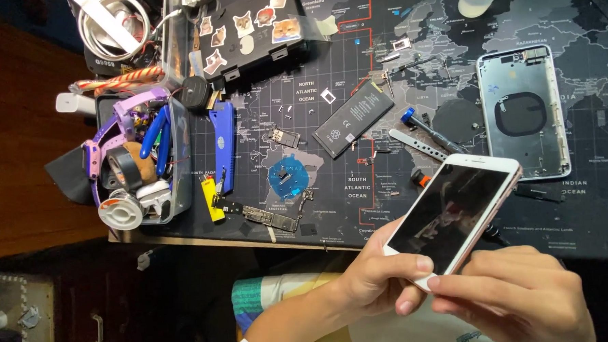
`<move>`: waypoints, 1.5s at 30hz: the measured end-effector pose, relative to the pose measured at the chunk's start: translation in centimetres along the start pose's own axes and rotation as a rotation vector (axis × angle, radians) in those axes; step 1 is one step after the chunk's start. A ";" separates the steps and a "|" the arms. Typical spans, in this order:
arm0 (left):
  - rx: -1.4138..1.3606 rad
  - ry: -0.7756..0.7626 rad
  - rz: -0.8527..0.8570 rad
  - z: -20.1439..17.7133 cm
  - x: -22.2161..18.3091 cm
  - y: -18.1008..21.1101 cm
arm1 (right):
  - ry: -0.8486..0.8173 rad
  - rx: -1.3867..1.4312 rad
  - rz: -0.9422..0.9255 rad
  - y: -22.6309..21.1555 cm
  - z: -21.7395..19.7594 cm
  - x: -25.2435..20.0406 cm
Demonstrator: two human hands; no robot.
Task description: Disassembling and inspecting the internal components of a smartphone, including the battery and screen assembly.
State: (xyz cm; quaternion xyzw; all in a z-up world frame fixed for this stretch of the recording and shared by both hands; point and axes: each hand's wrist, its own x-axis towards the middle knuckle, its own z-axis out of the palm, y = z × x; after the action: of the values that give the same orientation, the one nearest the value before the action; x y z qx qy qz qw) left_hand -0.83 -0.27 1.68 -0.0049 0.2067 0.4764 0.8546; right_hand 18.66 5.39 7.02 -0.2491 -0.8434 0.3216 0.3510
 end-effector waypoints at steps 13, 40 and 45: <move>0.018 -0.052 0.008 0.3 -0.6 0.1 | 0.072 0.041 -0.048 0.0 0.8 -0.5; 0.033 -0.084 0.073 0.8 -1.0 -0.1 | 0.079 0.160 -0.080 0.1 0.6 -1.0; 0.017 -0.114 0.095 0.1 -0.6 -0.5 | 0.040 0.421 0.251 1.8 0.6 -2.1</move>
State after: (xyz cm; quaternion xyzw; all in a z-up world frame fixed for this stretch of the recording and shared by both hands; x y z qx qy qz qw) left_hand -0.63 -1.00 1.87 0.0392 0.1616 0.5140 0.8415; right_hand 19.91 5.03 4.49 -0.2796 -0.7131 0.5264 0.3691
